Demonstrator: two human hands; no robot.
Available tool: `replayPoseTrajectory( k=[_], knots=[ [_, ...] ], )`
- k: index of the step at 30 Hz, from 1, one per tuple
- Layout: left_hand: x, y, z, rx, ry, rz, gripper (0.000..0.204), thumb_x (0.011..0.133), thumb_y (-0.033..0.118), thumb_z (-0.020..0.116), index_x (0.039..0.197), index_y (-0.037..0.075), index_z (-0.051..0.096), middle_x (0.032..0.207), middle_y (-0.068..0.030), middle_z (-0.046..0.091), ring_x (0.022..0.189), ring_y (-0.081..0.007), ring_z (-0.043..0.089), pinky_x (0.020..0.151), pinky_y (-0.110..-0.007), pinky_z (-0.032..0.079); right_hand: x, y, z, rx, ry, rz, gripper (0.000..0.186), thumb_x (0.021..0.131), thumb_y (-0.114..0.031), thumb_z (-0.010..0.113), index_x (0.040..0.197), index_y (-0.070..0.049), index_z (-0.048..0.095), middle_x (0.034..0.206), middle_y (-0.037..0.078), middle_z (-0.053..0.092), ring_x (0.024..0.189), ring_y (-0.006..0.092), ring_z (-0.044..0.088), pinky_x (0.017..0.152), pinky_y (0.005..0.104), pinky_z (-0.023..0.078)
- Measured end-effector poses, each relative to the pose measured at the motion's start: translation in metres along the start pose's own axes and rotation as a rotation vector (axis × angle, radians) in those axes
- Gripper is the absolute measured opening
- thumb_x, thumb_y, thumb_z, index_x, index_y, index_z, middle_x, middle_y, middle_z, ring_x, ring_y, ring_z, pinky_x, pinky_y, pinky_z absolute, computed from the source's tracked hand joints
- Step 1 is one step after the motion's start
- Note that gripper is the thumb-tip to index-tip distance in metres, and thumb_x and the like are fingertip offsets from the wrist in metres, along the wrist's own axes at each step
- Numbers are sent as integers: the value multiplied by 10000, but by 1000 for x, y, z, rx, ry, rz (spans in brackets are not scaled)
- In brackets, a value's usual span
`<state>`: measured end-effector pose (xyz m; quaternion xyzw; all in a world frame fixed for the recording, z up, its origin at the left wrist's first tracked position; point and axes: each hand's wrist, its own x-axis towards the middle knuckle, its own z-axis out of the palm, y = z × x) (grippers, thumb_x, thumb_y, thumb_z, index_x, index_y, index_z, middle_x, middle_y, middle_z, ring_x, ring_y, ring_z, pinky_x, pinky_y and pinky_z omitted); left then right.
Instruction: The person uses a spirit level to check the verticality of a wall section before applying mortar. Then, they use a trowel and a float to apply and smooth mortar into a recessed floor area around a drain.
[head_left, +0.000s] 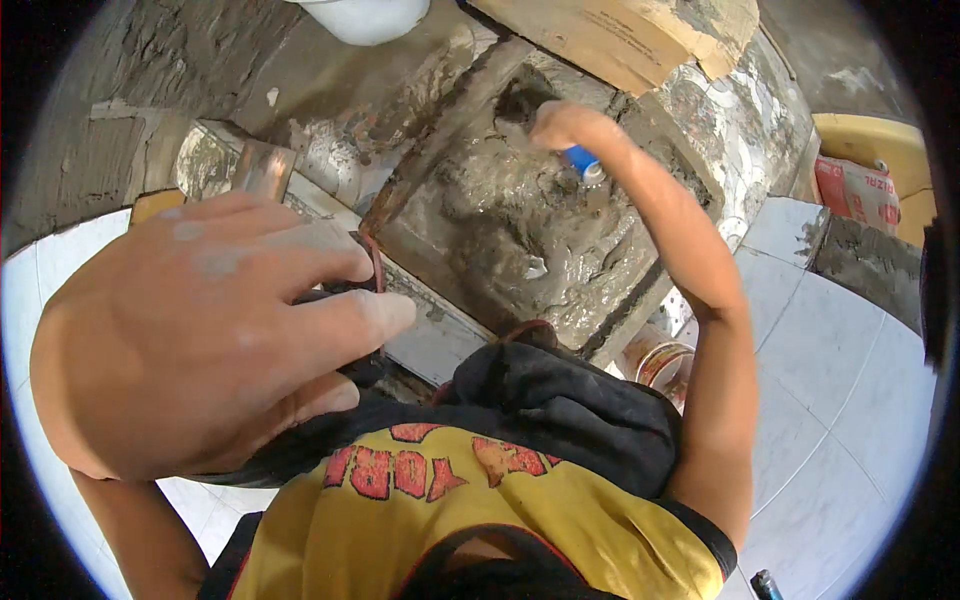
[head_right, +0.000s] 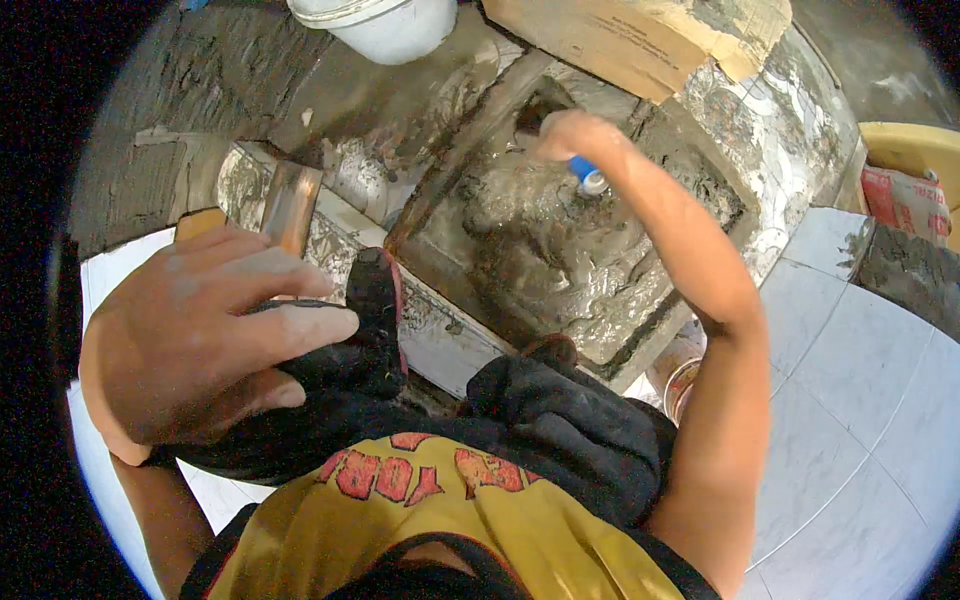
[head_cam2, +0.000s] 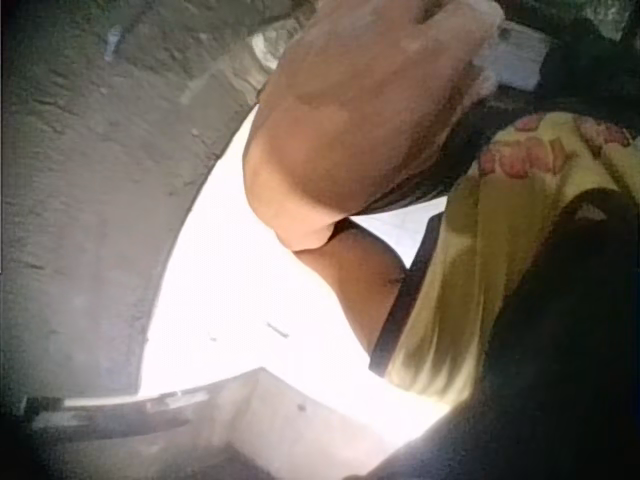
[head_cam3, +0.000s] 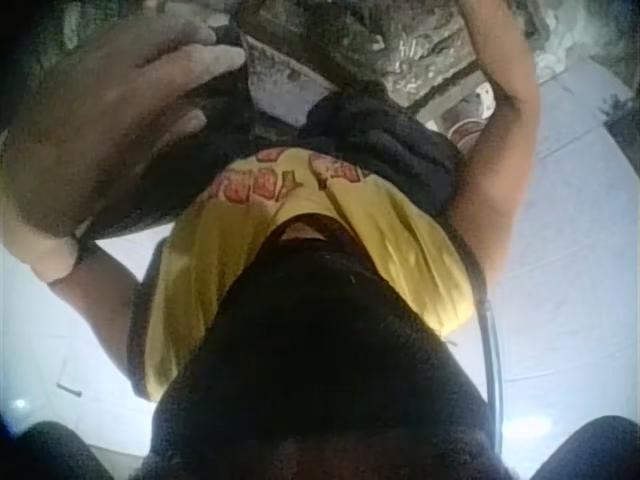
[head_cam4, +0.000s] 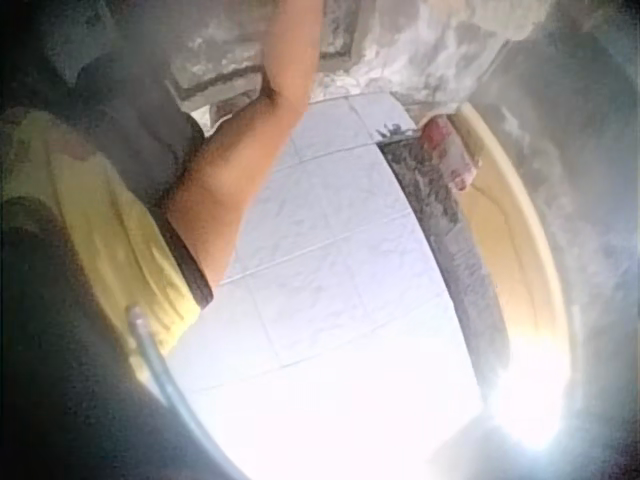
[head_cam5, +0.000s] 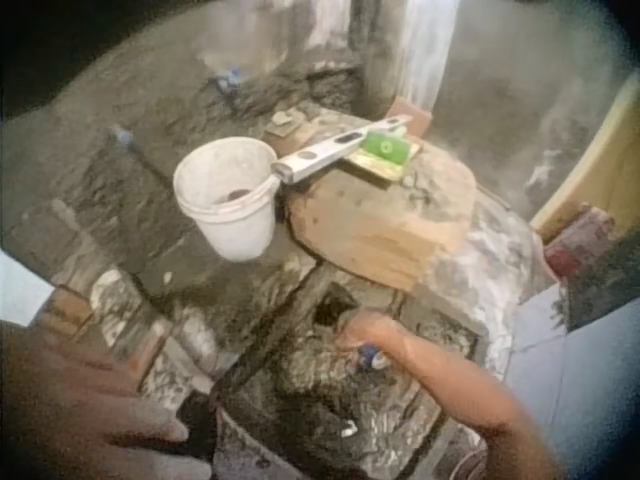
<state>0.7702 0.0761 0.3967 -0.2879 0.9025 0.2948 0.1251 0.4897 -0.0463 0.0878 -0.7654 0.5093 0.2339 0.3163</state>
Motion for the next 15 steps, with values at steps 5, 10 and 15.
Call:
replayPoseTrajectory(
  k=[5, 10, 15],
  knots=[
    [-2, 2, -2, 3, -34, -27, 627, 521, 195, 813, 1119, 149, 630, 1052, -84, 636, 919, -329, 611, 762, -426, 500, 39, 8, -6, -74, 146, 132, 291, 766, -122, 583, 1003, -23, 718, 1073, 222, 674, 1040, 370, 656, 856, 442, 533],
    [4, 2, -2, 2, -28, 14, 629, 526, 185, 811, 1126, 141, 630, 1045, -93, 634, 915, -339, 609, 762, -430, 497, 45, -17, 59, -60, 99, 117, 304, 800, -146, 596, 1045, 1, 702, 1123, 220, 668, 1075, 349, 653, 884, 431, 536],
    [9, 7, -5, -18, -38, 33, 605, 544, 185, 805, 1123, 136, 635, 1040, -94, 635, 918, -340, 609, 769, -433, 493, 22, -47, 102, 209, 172, 341, 311, 829, -174, 579, 1044, 16, 699, 1148, 217, 660, 1078, 367, 644, 907, 429, 525]
  ],
)
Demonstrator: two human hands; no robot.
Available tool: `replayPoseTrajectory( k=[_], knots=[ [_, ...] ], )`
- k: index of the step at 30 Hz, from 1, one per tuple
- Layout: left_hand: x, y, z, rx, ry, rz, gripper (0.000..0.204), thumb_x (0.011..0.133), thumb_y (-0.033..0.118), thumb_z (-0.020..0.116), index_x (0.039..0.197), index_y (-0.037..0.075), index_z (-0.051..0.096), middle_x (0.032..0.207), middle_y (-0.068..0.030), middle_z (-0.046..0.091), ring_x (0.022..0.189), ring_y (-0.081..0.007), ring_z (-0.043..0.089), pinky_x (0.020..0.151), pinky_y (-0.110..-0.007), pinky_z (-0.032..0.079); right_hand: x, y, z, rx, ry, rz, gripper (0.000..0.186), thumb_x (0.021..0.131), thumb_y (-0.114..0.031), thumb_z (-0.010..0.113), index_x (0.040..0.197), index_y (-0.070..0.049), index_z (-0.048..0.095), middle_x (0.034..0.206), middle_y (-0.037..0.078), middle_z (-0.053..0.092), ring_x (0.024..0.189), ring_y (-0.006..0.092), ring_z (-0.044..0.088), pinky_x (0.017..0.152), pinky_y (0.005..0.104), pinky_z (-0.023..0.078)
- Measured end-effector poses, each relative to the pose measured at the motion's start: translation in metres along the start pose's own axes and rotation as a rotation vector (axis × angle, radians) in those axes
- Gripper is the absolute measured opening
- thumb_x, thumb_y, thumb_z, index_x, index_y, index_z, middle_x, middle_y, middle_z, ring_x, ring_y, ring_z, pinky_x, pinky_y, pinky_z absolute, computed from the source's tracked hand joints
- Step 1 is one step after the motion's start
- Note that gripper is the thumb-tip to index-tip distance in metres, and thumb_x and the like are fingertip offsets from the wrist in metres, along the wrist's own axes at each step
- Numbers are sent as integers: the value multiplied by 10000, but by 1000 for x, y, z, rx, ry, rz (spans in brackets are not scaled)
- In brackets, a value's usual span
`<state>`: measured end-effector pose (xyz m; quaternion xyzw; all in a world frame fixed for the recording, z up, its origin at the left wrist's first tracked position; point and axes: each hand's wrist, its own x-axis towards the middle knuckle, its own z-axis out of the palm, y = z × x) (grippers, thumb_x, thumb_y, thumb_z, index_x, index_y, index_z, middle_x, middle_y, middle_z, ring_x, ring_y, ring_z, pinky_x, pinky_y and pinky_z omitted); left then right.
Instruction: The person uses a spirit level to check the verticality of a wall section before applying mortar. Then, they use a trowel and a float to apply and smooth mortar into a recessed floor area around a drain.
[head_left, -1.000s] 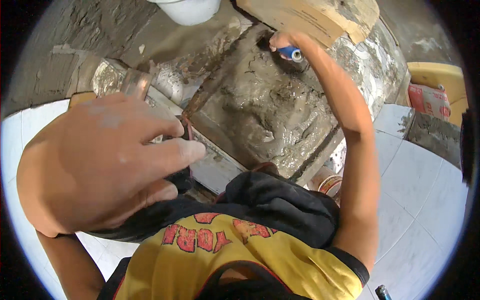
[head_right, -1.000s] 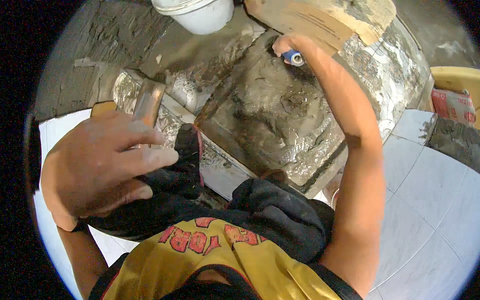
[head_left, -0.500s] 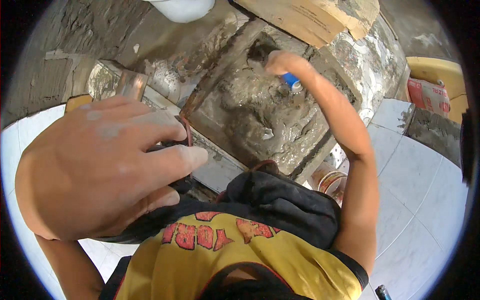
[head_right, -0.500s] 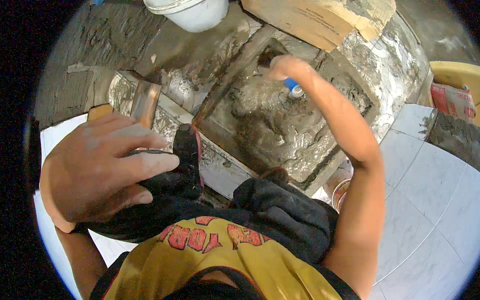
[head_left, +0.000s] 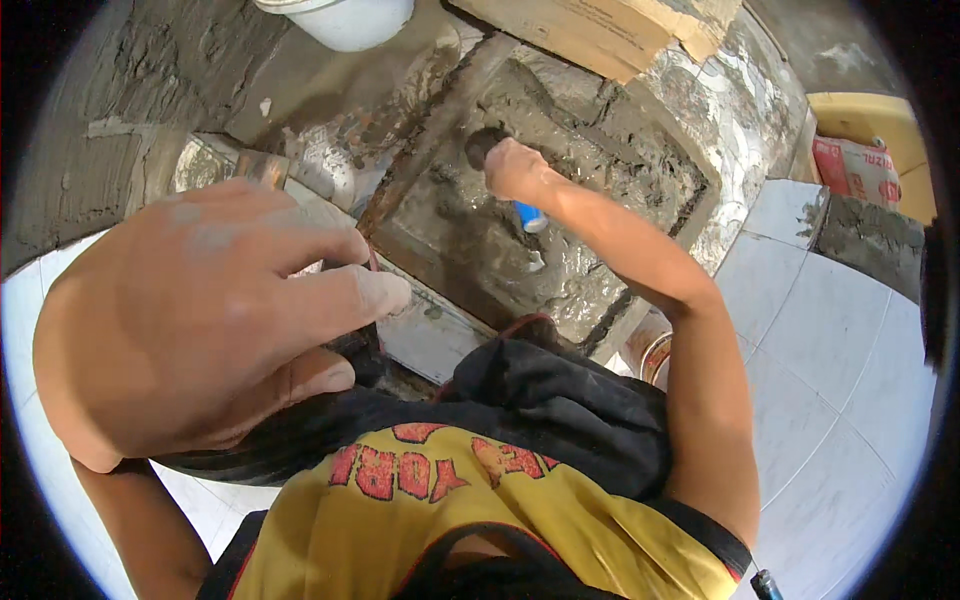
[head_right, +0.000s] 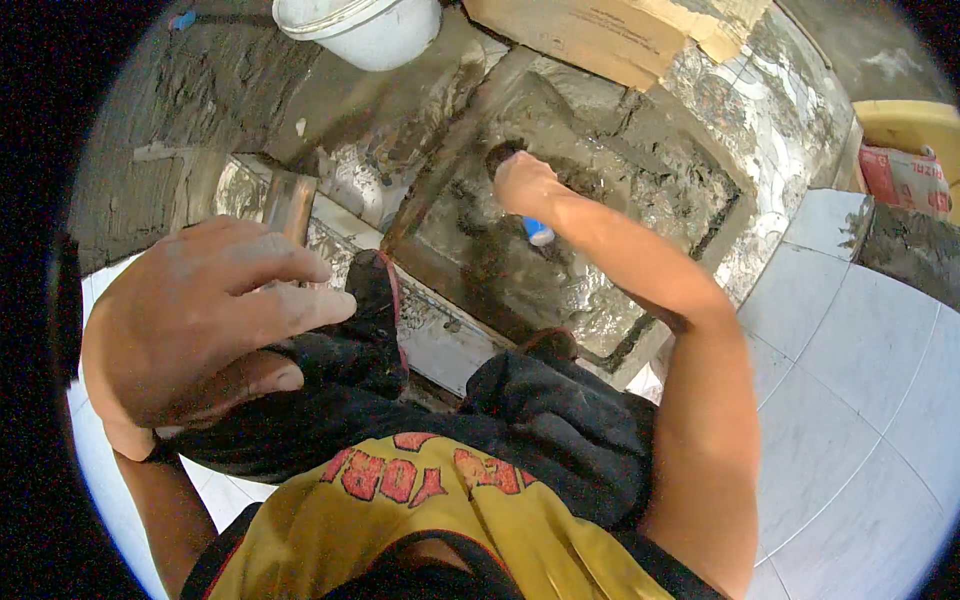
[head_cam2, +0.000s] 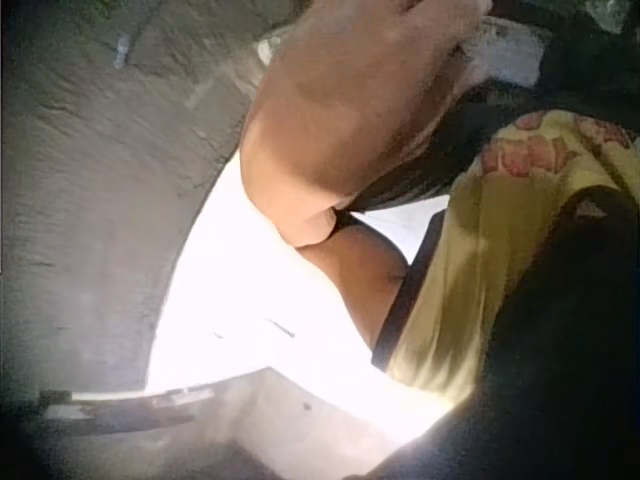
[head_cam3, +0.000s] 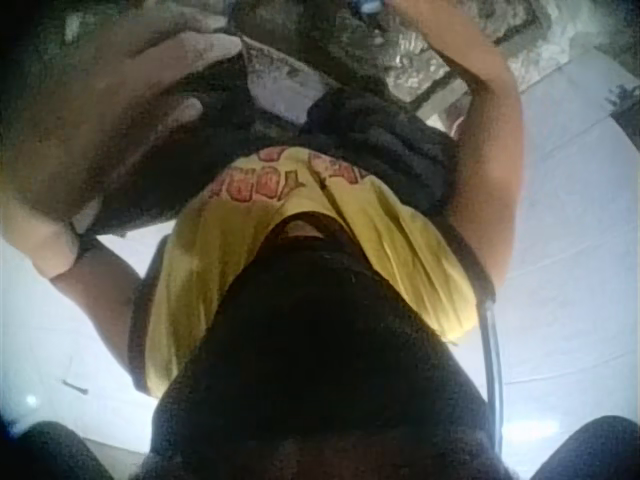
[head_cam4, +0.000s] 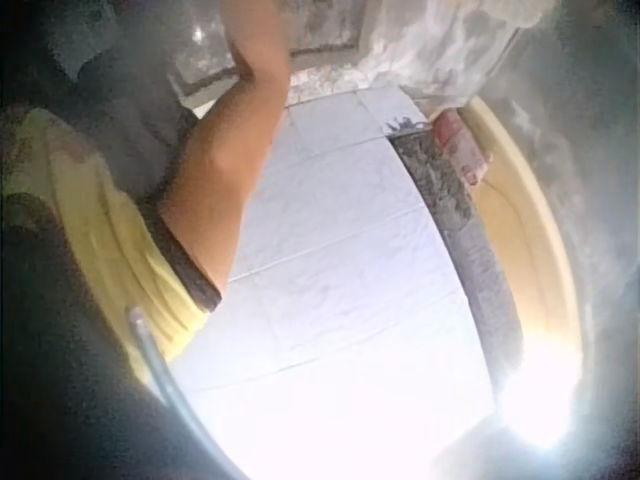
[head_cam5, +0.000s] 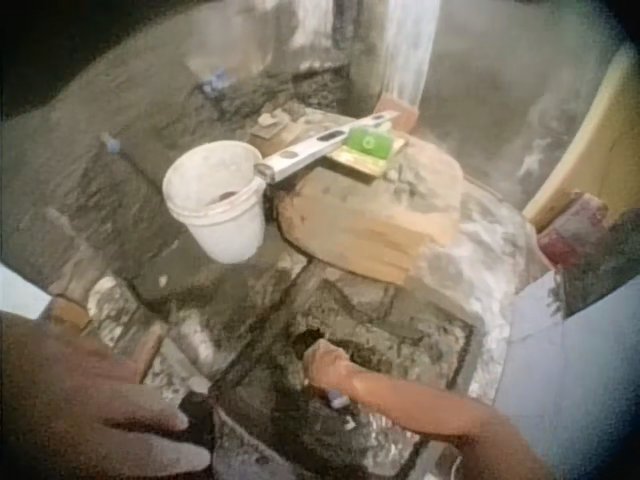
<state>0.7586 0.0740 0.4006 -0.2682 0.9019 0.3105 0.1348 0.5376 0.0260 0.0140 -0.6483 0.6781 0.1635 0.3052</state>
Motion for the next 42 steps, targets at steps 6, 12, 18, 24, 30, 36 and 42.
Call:
replayPoseTrajectory(
  k=[6, 12, 18, 24, 30, 36, 42],
  knots=[
    [-3, -7, 1, -14, -41, -29, 543, 609, 193, 782, 1124, 105, 636, 1068, -111, 634, 918, -351, 603, 777, -431, 480, -13, 66, -13, 44, 67, -206, 413, 858, -261, 521, 1015, 101, 643, 1067, 317, 643, 1044, 424, 640, 906, 435, 524],
    [-6, -14, -1, -32, -26, -14, 476, 757, 304, 706, 1162, 67, 628, 1087, -138, 628, 918, -368, 593, 790, -440, 474, 111, 133, 40, -172, 325, -399, 384, 883, -321, 574, 919, 58, 623, 812, 299, 656, 823, 382, 685, 655, 500, 549],
    [3, -12, -2, -59, -62, -98, 458, 775, 280, 695, 1179, 75, 631, 1094, -148, 624, 967, -369, 593, 833, -436, 473, 47, 111, 17, 43, 71, -235, 428, 915, -323, 552, 1098, 63, 522, 869, 278, 675, 883, 422, 675, 719, 500, 549],
    [11, -13, 1, -100, -48, -147, 467, 749, 181, 712, 1205, 112, 639, 1121, -148, 623, 993, -373, 594, 863, -431, 472, 10, 136, 54, -2, 154, -219, 406, 909, -295, 554, 1089, 66, 504, 920, 306, 664, 928, 444, 661, 810, 502, 538],
    [6, -14, 1, -76, -26, -151, 495, 735, 189, 720, 1217, 112, 637, 1137, -149, 623, 1029, -372, 584, 883, -430, 467, -57, 155, 66, -9, 101, -268, 375, 886, -298, 571, 1057, 23, 479, 813, 281, 654, 797, 471, 651, 713, 548, 523],
    [4, -10, -2, -67, -111, -155, 484, 743, 269, 703, 1192, 98, 640, 1135, -144, 623, 1024, -382, 575, 895, -434, 458, -111, 167, 45, 67, 76, -90, 378, 884, -308, 583, 1092, -12, 476, 910, 281, 656, 895, 469, 640, 800, 535, 514],
    [12, -12, 0, -56, -134, -141, 516, 730, 258, 703, 1210, 88, 621, 1144, -144, 619, 1024, -386, 574, 899, -449, 451, -70, 175, 14, 83, 183, -77, 372, 894, -319, 571, 1101, -24, 476, 934, 290, 649, 908, 471, 632, 812, 540, 508]
  ],
)
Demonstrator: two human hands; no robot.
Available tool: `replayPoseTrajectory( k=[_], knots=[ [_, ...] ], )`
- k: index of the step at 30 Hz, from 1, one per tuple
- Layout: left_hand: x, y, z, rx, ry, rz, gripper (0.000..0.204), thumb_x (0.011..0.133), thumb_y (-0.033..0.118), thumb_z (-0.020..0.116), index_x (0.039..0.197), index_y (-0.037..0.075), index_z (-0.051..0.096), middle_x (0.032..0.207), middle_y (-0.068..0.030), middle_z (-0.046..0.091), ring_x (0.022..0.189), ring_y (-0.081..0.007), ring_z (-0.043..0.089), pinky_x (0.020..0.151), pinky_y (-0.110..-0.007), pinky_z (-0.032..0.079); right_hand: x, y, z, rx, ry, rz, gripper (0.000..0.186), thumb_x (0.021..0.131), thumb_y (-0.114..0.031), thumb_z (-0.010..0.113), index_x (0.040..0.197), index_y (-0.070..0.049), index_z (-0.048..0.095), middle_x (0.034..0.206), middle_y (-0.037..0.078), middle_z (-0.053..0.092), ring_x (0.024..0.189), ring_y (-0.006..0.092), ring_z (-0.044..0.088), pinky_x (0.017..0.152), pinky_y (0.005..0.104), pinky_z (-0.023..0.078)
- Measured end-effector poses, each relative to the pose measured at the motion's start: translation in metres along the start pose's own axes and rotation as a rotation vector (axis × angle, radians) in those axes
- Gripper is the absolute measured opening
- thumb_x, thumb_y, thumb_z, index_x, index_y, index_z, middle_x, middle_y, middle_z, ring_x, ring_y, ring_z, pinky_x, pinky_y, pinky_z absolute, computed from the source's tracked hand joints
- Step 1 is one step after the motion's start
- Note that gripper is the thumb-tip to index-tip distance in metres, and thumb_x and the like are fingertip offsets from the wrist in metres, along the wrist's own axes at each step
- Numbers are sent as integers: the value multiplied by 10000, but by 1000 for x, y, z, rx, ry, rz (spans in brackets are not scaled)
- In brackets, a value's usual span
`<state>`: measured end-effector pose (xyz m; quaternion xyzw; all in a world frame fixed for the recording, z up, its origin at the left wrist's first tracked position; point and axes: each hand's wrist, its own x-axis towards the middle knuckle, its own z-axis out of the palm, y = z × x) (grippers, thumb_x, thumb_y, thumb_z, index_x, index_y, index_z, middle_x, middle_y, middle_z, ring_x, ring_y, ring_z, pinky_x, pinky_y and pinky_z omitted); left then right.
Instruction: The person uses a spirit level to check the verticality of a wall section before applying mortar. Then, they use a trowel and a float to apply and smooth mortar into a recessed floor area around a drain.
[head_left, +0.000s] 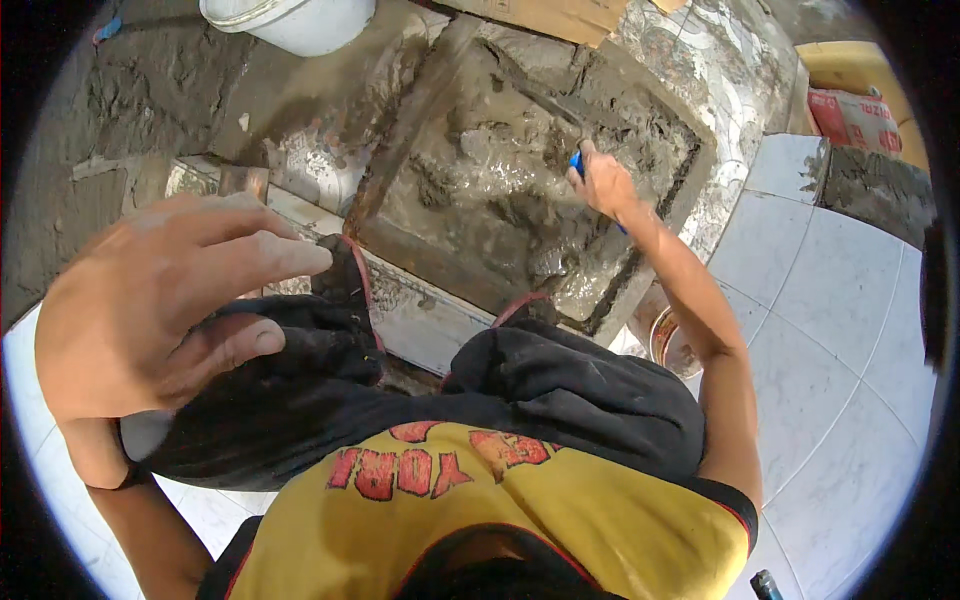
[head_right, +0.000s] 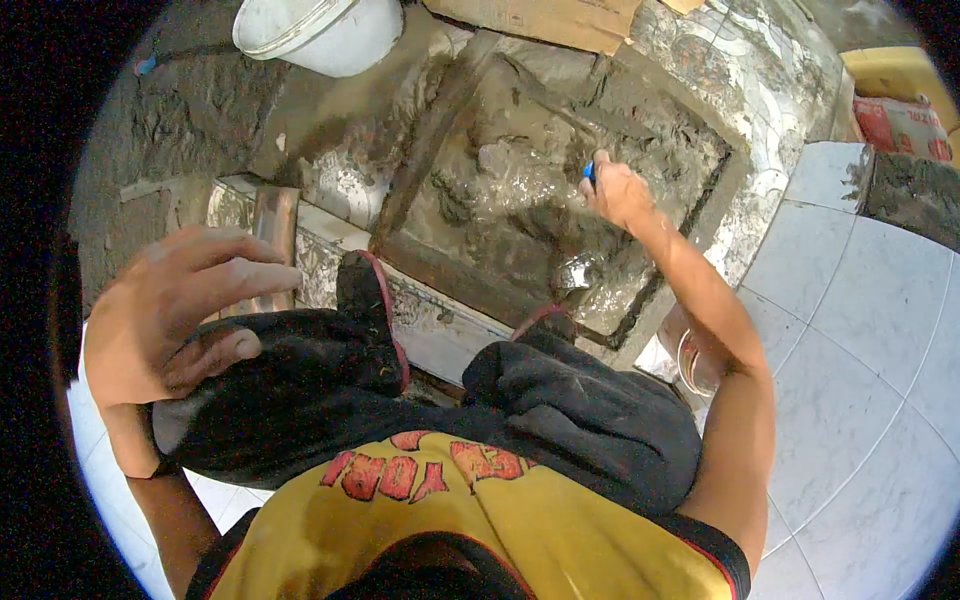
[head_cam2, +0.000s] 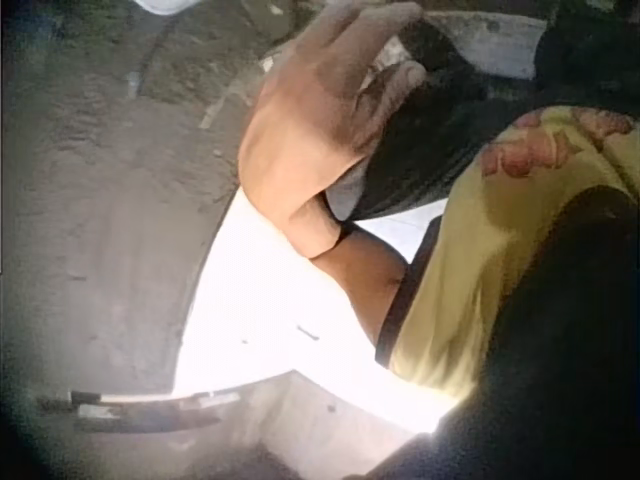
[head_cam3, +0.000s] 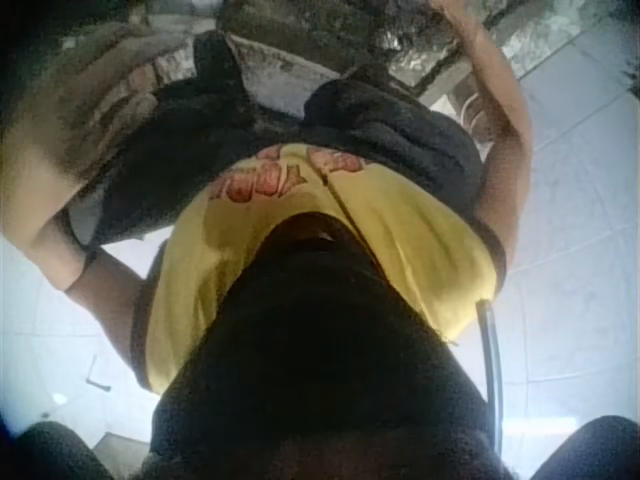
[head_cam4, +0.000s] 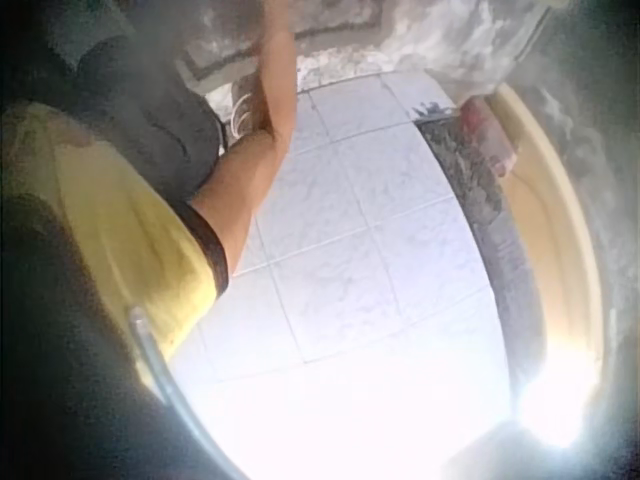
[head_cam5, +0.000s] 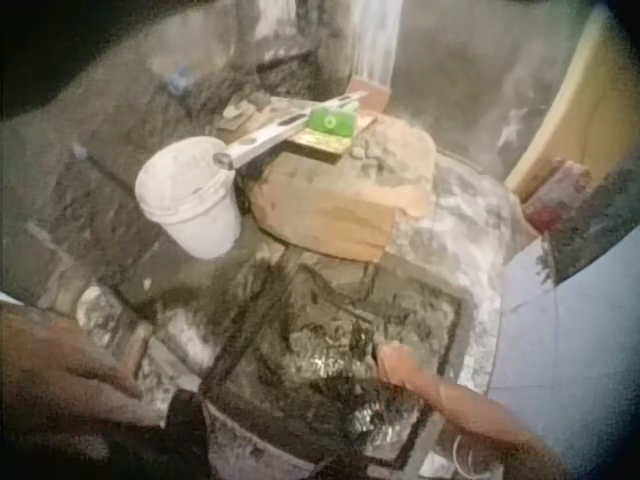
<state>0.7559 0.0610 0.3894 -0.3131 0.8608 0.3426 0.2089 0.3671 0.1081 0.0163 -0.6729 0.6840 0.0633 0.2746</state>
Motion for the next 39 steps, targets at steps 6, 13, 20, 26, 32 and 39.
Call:
replayPoseTrajectory(
  k=[6, 13, 20, 26, 32, 39],
  knots=[
    [-2, -1, 0, 5, -16, -88, 529, 717, 222, 700, 1218, 77, 616, 1176, -156, 610, 1052, -389, 572, 912, -452, 452, 28, 3, -28, -75, 74, -69, 397, 886, -292, 591, 1118, 5, 467, 887, 306, 643, 869, 477, 631, 765, 544, 512],
    [15, -13, -5, -40, -77, -124, 541, 741, 286, 673, 1230, 64, 611, 1188, -181, 602, 1081, -410, 568, 929, -443, 451, 80, 22, -7, -160, 183, -220, 429, 880, -320, 616, 1007, 75, 509, 893, 281, 652, 866, 441, 653, 709, 510, 544],
    [38, -8, -7, 36, 19, -50, 428, 777, 188, 683, 1182, 66, 617, 926, -146, 617, 887, -359, 607, 786, -430, 479, 95, -11, 8, -89, 124, -201, 349, 872, -199, 541, 1019, 112, 603, 1007, 315, 651, 948, 435, 660, 821, 488, 538],
    [44, 4, -10, 89, -17, -117, 438, 778, 100, 651, 1213, 78, 608, 1127, -148, 614, 1037, -386, 576, 896, -443, 465, 92, -11, 17, 76, 33, -59, 394, 895, -301, 547, 987, 66, 656, 1013, 300, 650, 982, 433, 641, 887, 486, 508],
    [20, 6, 3, 106, -49, -144, 395, 830, 162, 649, 1213, 74, 602, 1095, -167, 608, 1036, -384, 570, 888, -447, 464, 80, 16, 49, 31, 14, -137, 416, 900, -324, 541, 905, 78, 646, 938, 298, 662, 945, 436, 652, 826, 482, 536],
    [-5, -1, 5, 20, -48, -182, 433, 779, 156, 673, 1197, 69, 608, 1117, -163, 619, 1045, -381, 580, 896, -449, 464, 21, 11, 43, 3, -44, -65, 439, 908, -336, 576, 1058, 71, 513, 976, 310, 652, 915, 464, 650, 772, 504, 542]
  ],
)
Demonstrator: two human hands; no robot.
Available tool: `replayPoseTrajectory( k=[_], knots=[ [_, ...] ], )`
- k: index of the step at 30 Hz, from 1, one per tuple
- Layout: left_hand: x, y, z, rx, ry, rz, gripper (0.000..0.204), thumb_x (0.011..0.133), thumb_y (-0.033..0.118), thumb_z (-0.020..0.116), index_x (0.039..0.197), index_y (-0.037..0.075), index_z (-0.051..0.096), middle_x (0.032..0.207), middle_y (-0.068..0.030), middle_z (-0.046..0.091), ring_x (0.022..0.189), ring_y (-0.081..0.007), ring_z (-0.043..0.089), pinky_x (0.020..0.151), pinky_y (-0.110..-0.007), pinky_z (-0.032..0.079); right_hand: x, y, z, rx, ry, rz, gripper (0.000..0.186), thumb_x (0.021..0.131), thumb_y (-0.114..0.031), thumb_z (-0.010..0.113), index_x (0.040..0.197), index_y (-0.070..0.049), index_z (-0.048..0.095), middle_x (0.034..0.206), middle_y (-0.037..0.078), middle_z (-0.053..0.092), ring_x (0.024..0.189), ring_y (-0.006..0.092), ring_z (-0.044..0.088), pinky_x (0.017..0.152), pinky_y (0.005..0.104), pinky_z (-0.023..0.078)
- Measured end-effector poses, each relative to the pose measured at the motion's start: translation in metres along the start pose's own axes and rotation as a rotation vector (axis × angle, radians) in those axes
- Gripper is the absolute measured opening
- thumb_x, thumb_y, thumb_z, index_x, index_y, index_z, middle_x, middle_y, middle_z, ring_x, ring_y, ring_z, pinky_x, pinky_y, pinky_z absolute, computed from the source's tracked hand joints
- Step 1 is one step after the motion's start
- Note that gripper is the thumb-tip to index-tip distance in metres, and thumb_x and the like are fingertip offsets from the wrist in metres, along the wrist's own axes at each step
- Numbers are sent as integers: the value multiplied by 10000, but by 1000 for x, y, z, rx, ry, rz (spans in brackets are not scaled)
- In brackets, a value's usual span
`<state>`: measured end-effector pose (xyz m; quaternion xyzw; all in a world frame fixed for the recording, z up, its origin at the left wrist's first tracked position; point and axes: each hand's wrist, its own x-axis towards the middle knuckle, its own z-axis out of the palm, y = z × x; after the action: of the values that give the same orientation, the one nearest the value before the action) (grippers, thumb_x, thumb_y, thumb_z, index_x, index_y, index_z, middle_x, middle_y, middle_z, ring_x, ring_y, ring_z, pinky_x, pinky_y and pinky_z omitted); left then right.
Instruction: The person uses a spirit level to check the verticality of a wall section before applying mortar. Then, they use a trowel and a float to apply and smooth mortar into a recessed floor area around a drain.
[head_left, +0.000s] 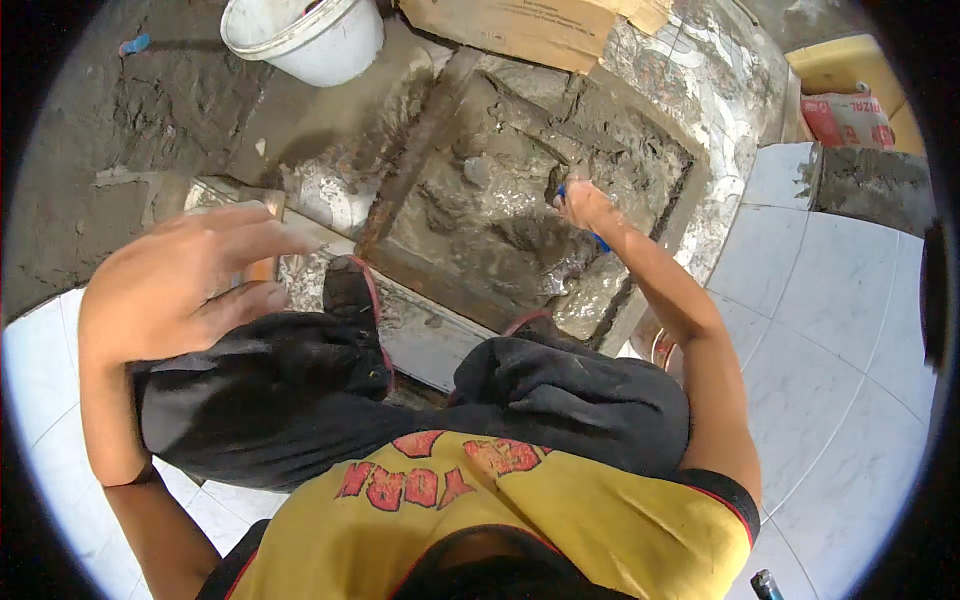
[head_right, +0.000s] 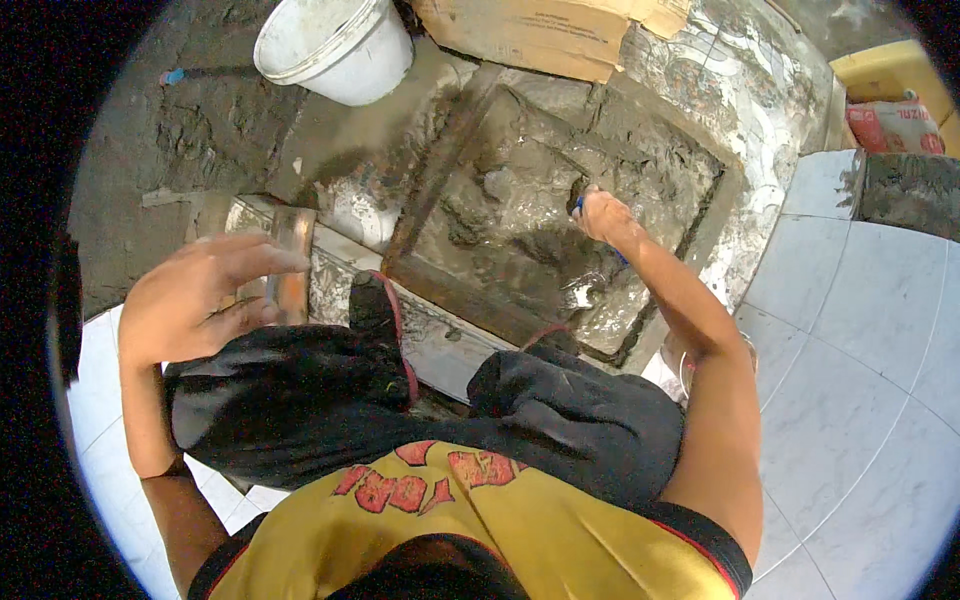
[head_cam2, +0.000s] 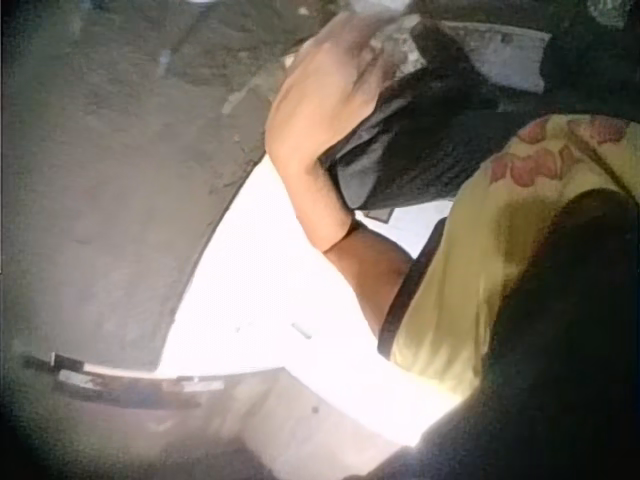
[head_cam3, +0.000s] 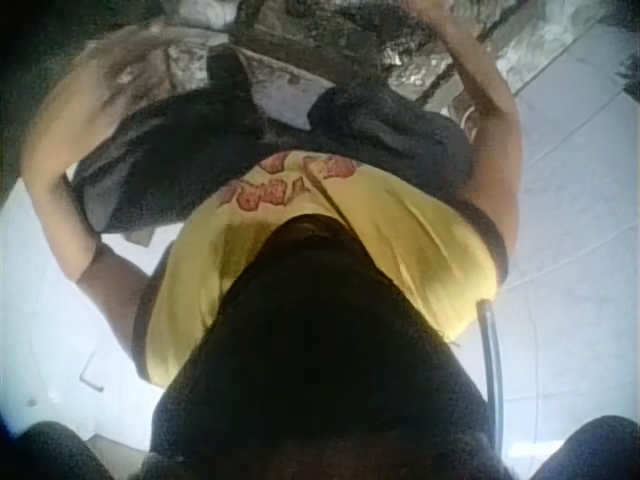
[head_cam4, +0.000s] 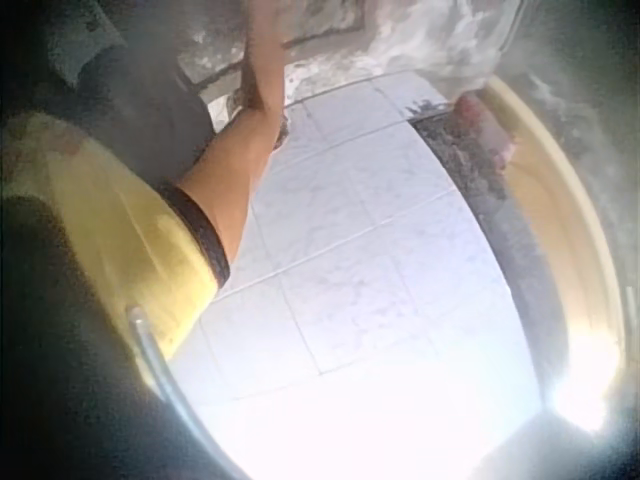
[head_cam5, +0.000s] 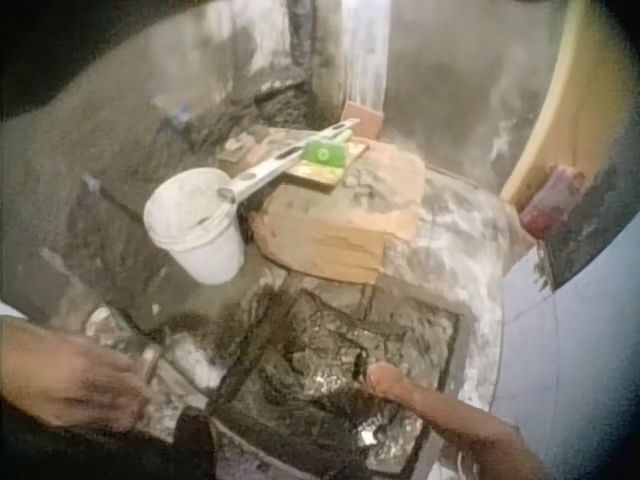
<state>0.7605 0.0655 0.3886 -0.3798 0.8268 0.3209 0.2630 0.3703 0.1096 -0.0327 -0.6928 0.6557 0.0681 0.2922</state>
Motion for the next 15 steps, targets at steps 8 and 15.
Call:
replayPoseTrajectory(
  k=[8, 15],
  knots=[
    [-7, 4, -1, -44, 53, 130, 533, 707, 145, 737, 1227, 130, 622, 1135, -131, 625, 1026, -368, 588, 905, -432, 468, 2, -7, -63, -73, 144, 76, 447, 905, -351, 552, 1059, 67, 521, 925, 315, 652, 942, 478, 637, 838, 520, 522],
    [5, -8, -1, -83, 64, 73, 531, 710, 159, 738, 1229, 143, 631, 1138, -125, 624, 1022, -365, 588, 900, -440, 465, 66, -34, -93, -105, 92, -56, 470, 908, -342, 539, 978, 122, 557, 894, 327, 654, 885, 468, 657, 818, 490, 542]
  ],
)
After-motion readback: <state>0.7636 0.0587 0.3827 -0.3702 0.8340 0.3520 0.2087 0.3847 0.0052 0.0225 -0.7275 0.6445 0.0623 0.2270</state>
